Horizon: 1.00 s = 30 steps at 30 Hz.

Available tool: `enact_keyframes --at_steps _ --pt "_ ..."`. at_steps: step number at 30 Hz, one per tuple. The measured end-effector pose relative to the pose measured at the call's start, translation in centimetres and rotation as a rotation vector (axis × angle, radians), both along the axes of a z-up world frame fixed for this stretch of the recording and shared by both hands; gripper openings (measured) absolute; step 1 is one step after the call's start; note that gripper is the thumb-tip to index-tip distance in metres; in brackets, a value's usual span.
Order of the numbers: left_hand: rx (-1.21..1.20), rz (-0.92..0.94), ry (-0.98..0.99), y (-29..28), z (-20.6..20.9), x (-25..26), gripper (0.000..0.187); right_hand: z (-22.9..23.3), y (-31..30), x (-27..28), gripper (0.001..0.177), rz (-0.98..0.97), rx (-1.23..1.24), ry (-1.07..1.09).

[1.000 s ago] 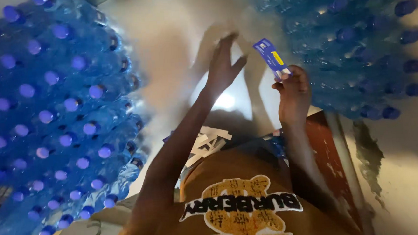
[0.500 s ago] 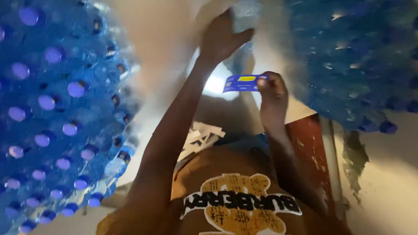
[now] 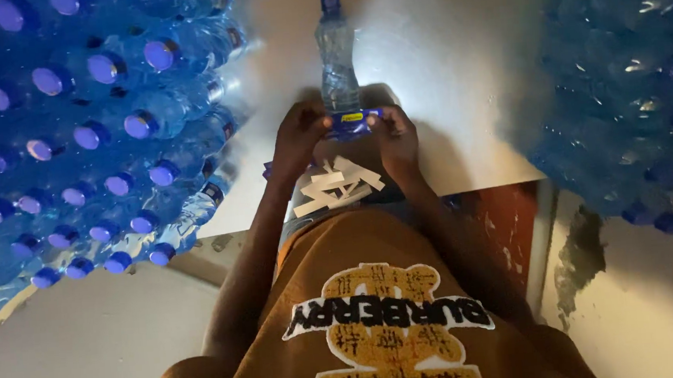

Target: Manually applying adhesive labels to plastic water bottles and organizing them into a large stack

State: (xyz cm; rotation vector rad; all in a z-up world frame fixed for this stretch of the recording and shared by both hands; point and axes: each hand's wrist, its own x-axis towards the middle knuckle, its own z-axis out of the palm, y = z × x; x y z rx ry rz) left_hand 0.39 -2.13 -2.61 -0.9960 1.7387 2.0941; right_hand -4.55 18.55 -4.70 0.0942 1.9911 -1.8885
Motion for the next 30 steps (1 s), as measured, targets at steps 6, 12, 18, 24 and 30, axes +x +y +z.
enact_keyframes --at_steps 6,12,18,24,30 --pt "-0.272 0.010 -0.072 1.7 -3.2 1.1 0.047 -1.8 -1.3 -0.5 0.012 -0.001 0.045 0.036" --pt "-0.185 0.152 0.064 2.4 -1.5 0.2 0.037 -0.7 -1.5 -0.9 0.008 0.030 0.103 -0.003" --pt "-0.188 0.195 0.088 2.3 -2.6 0.7 0.031 1.8 -2.3 -2.0 0.017 0.026 0.065 -0.010" --pt "-0.332 0.107 0.041 3.3 -5.3 1.2 0.040 0.9 -3.1 -1.9 0.016 -0.034 0.027 -0.080" --pt "-0.314 0.099 0.013 3.1 -5.7 1.2 0.039 -3.5 -4.8 0.2 0.039 -0.063 0.140 0.067"
